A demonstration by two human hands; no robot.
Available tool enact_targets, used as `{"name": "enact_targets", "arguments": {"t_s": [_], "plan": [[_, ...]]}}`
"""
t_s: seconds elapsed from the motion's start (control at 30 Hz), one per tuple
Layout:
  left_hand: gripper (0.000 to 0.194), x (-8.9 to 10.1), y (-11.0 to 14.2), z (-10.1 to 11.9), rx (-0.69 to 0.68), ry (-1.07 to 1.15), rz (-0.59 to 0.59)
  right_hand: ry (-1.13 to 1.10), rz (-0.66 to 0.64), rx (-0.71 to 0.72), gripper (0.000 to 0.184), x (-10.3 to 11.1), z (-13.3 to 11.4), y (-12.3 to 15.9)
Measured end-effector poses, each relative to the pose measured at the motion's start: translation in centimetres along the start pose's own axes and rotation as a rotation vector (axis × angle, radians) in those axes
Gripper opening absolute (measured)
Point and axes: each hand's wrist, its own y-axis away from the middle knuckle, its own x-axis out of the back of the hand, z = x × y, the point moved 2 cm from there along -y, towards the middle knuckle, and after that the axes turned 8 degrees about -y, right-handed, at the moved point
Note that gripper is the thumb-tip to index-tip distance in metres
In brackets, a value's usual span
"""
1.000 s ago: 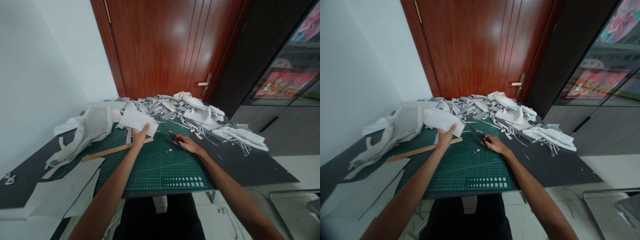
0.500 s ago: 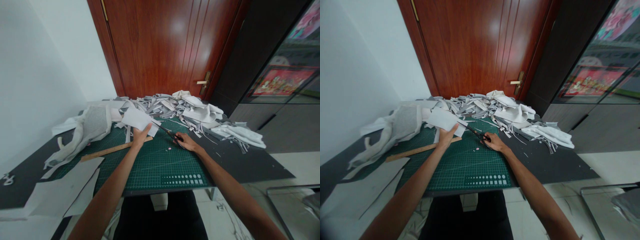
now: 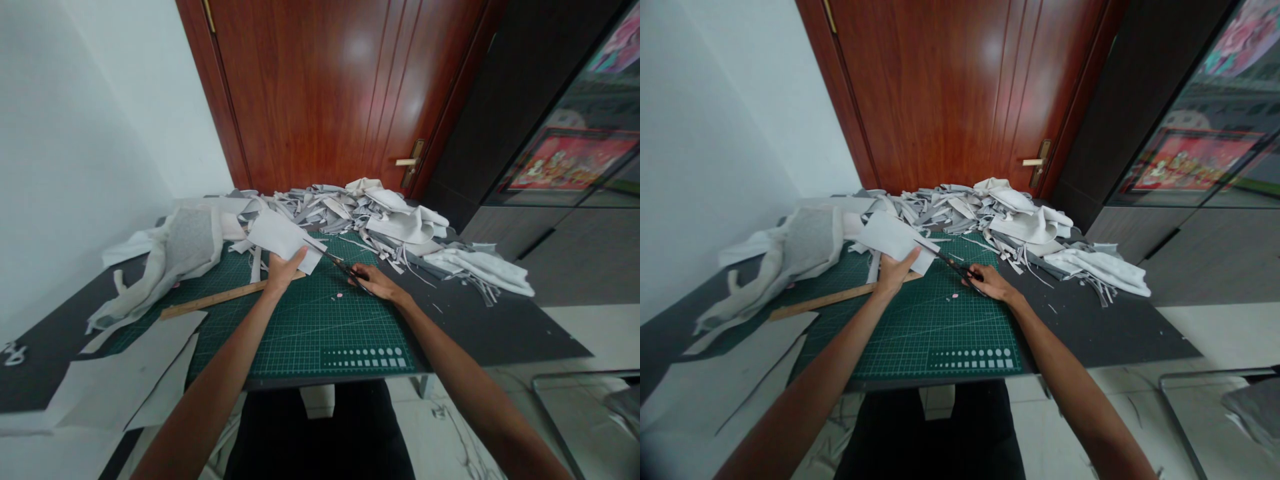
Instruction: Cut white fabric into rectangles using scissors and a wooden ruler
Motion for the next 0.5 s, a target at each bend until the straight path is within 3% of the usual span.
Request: {"name": "enact_targets", "arguments": {"t_s": [0.5], "plan": [[0.050,0.07,0.04,0.12,-0.005,-0.017,0.000,-0.039,-0.037,-0.053,0.041,0.29,-0.36,0.12]]}}
